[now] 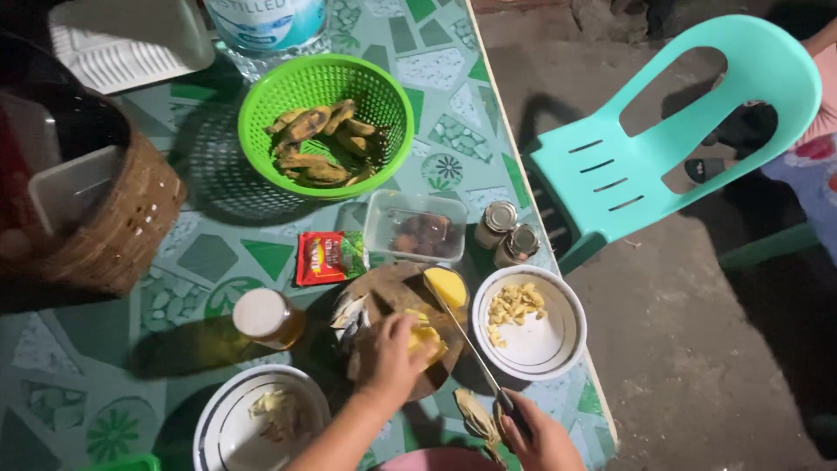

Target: Chopping vegetables and small fish on a wooden cutting board.

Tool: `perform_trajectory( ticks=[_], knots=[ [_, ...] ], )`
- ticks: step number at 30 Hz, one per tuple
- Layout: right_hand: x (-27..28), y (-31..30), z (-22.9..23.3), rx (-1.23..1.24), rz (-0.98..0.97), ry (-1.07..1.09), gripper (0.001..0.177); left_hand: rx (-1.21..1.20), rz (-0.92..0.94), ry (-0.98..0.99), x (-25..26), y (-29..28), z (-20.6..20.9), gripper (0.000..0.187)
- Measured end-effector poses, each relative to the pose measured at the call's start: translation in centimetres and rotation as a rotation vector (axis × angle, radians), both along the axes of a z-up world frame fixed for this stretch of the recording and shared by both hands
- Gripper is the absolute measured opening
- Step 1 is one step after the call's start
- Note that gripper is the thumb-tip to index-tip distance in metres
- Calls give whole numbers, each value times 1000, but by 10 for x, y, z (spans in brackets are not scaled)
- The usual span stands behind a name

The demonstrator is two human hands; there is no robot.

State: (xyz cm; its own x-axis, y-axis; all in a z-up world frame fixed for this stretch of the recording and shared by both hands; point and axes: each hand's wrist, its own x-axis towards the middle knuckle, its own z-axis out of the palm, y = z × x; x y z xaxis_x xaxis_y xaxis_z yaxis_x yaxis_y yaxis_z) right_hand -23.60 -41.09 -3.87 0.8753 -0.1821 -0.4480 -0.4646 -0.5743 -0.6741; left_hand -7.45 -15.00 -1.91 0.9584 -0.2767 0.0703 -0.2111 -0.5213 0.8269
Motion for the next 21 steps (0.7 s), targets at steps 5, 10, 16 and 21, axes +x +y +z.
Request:
perform_trajectory(
  ticks=[5, 10, 16, 21],
  knots=[
    [-13, -8, -12, 130, -86, 14, 53, 35, 26, -60, 51, 0, -68, 26],
    [-5, -8, 8, 268, -132, 195, 51, 249, -113, 148, 55, -4, 6, 19],
    [-3, -4, 18, 27, 131, -14, 62, 393, -130, 216, 32, -6, 63, 65],
    [18, 10, 54, -30, 162, 130, 67, 709, -224, 204, 22, -11, 71, 123]
  ],
)
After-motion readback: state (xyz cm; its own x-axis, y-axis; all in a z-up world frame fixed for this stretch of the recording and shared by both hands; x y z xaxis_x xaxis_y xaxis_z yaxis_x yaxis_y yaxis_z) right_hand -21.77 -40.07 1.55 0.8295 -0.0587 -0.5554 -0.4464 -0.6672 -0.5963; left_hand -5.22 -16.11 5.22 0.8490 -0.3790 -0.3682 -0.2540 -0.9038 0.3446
